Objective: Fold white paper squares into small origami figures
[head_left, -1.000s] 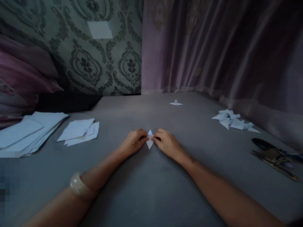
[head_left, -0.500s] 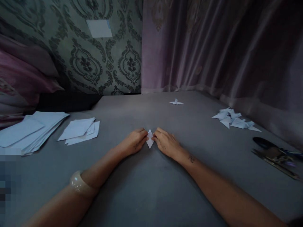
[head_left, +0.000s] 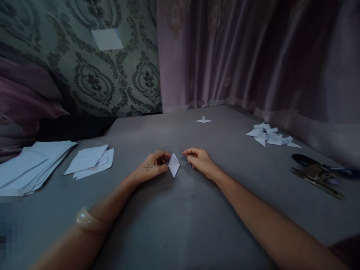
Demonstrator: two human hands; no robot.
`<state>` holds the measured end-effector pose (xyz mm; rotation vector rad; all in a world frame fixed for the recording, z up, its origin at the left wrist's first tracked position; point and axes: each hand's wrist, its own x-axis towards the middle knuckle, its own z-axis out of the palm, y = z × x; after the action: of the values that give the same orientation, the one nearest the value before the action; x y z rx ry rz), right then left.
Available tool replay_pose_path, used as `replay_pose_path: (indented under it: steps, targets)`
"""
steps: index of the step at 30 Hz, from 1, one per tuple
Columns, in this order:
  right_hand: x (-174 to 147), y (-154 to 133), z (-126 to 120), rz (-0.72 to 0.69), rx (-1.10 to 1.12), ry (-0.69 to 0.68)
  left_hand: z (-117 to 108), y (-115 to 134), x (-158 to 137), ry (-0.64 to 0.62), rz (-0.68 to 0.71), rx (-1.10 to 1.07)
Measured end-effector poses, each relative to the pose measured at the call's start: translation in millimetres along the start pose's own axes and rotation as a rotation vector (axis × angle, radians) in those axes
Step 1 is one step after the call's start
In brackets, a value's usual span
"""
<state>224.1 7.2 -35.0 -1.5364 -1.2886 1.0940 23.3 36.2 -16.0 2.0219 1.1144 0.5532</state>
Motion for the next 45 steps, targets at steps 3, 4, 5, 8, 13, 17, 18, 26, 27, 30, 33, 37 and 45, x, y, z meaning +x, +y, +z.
replay_pose_path:
  steps: [3,4,5,8,13,17,18,26,27,30,33,37,45]
  targets:
    - [-1.1,-1.0,1.6,-0.023,-0.029,-0.004,1.8,-4.4,0.8,0.014,0.002,0.004]
    - [-1.2,-0.8,1.8,-0.027,-0.035,-0.008,1.8,-6.4,1.1,0.011,0.008,0.000]
    - [-1.2,-0.2,1.8,-0.033,-0.041,-0.011,1.5,-8.3,1.5,0.006,0.015,-0.010]
    - [-0.4,2.7,1.4,-0.059,-0.067,-0.017,-0.3,-11.5,1.9,-0.006,0.023,-0.063]
    - [1.5,5.9,1.9,-0.117,-0.116,-0.021,3.0,-7.7,1.4,0.001,0.030,-0.050]
    - [2.5,7.5,4.6,-0.152,-0.132,-0.023,13.3,-9.7,4.2,0.056,0.075,-0.040]
    - [2.9,8.5,5.3,-0.162,-0.133,-0.025,15.8,-11.3,5.3,0.070,0.074,-0.039]
    - [4.8,14.5,10.2,-0.271,-0.054,-0.007,21.3,-10.2,8.9,0.170,0.054,-0.136]
    - [3.6,12.6,10.6,-0.286,-0.034,0.003,20.7,-8.0,8.3,0.191,0.041,-0.161]
    - [-2.8,3.7,11.8,-0.351,-0.055,0.052,20.0,-2.5,6.0,0.236,0.004,-0.296]
    - [-10.0,-5.2,12.7,-0.421,-0.087,0.123,20.6,0.1,3.9,0.270,0.004,-0.456]
    - [-15.5,-11.6,12.4,-0.429,-0.050,0.208,20.0,1.8,1.9,0.288,0.039,-0.517]
    - [-23.3,-16.7,15.3,-0.524,-0.091,0.193,16.8,2.5,0.6,0.417,0.260,-0.191]
